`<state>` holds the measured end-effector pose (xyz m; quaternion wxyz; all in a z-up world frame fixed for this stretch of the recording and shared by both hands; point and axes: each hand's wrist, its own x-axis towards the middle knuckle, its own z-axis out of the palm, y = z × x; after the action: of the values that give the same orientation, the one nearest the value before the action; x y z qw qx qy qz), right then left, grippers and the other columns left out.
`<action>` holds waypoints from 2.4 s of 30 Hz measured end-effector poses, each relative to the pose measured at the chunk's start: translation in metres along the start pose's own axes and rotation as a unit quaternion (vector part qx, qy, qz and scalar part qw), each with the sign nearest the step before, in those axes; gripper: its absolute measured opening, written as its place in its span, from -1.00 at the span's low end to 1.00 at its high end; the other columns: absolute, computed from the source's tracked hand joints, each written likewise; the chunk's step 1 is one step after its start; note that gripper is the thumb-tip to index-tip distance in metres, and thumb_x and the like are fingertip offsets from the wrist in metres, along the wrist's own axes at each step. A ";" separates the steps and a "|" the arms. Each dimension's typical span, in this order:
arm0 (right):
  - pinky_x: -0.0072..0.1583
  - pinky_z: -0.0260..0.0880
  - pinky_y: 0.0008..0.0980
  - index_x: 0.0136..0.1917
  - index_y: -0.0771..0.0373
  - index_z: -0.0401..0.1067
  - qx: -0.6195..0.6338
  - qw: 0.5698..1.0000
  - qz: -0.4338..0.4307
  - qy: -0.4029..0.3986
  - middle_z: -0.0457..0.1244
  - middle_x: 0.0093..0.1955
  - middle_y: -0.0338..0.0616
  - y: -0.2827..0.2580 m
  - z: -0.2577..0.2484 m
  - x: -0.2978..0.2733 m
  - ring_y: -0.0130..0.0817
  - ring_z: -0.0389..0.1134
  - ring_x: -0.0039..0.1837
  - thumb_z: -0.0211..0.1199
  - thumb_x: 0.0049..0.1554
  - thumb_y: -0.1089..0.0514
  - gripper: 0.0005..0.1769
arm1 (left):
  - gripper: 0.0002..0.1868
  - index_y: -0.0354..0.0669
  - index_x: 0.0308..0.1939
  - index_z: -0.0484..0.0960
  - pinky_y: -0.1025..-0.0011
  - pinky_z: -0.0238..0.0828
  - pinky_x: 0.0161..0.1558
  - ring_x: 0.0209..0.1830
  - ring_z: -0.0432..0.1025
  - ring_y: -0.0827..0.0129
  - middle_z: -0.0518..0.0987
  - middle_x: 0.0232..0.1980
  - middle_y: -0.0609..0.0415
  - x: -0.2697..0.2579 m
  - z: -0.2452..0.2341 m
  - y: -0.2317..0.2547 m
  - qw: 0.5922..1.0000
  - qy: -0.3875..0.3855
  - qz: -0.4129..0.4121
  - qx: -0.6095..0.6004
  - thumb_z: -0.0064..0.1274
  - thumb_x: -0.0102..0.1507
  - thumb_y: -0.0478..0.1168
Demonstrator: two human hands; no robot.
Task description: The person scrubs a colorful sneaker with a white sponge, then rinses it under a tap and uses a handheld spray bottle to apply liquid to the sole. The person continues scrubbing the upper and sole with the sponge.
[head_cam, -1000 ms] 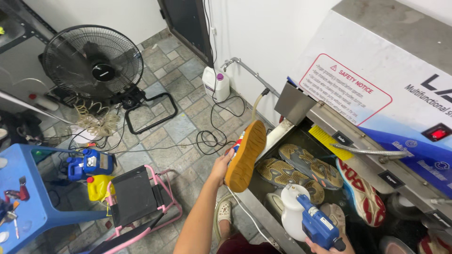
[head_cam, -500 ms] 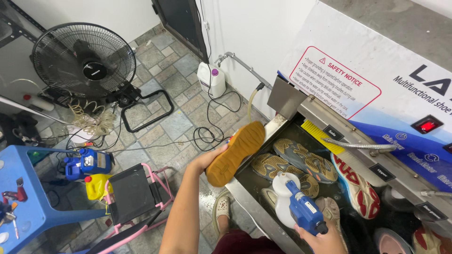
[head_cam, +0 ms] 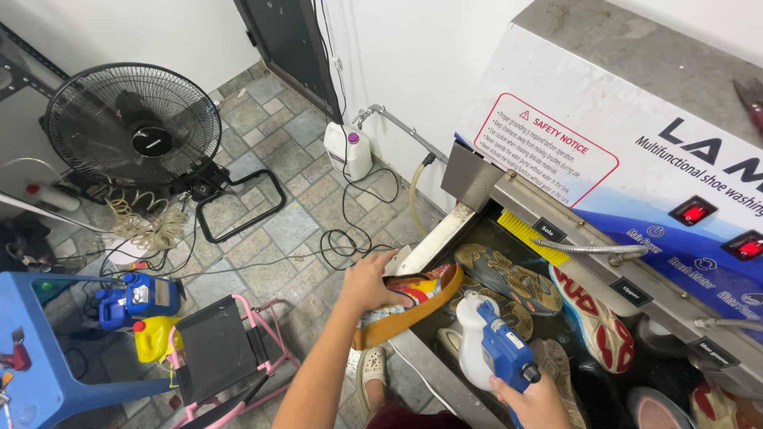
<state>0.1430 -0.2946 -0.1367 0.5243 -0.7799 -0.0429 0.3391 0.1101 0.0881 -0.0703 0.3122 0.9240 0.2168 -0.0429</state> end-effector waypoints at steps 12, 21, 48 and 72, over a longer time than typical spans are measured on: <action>-0.19 0.44 -0.33 0.18 0.31 0.33 0.062 0.993 -0.020 0.098 0.37 -0.20 -0.13 -0.015 -0.014 -0.020 -0.38 0.40 -0.28 0.43 -0.10 0.28 -0.43 | -0.66 -0.07 -0.19 0.52 0.05 0.23 0.31 0.18 0.39 0.11 0.52 0.02 0.06 -0.078 0.054 0.025 0.949 0.218 0.222 0.044 0.31 0.03 -0.19; -0.13 0.45 -0.33 -0.03 0.36 0.52 -0.050 0.996 -0.051 0.055 0.42 -0.30 -0.03 -0.019 -0.013 -0.015 -0.35 0.45 -0.26 0.45 -0.03 0.18 -0.68 | -0.29 0.24 0.41 0.37 0.15 0.40 0.10 0.12 0.47 0.05 0.59 0.09 0.00 -0.029 -0.009 0.004 0.999 -0.017 -0.014 0.023 0.18 0.18 0.12; -0.09 0.49 -0.25 0.05 0.28 0.50 -0.156 0.986 -0.026 0.061 0.44 -0.31 -0.06 -0.117 0.027 -0.004 -0.25 0.53 -0.27 0.41 -0.05 0.12 -0.61 | 0.07 0.01 0.42 0.37 0.20 0.33 -0.01 0.11 0.42 0.26 0.53 0.25 0.21 -0.017 0.022 0.001 0.972 0.187 0.004 0.139 0.43 -0.13 0.16; 0.05 0.47 -0.19 0.09 0.32 0.47 -0.220 0.969 -0.081 0.075 0.46 -0.17 0.05 -0.109 0.035 0.003 -0.08 0.54 -0.07 0.44 -0.09 0.08 -0.50 | 0.08 0.00 0.45 0.31 0.19 0.29 0.07 0.19 0.39 0.27 0.47 0.32 0.17 -0.017 0.025 0.001 0.978 0.161 -0.010 0.134 0.41 -0.08 0.18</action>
<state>0.1569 -0.2169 -0.0538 0.3676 -0.8932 -0.1397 0.2181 0.0971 0.0659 -0.0863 0.1458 0.9500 0.2659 0.0745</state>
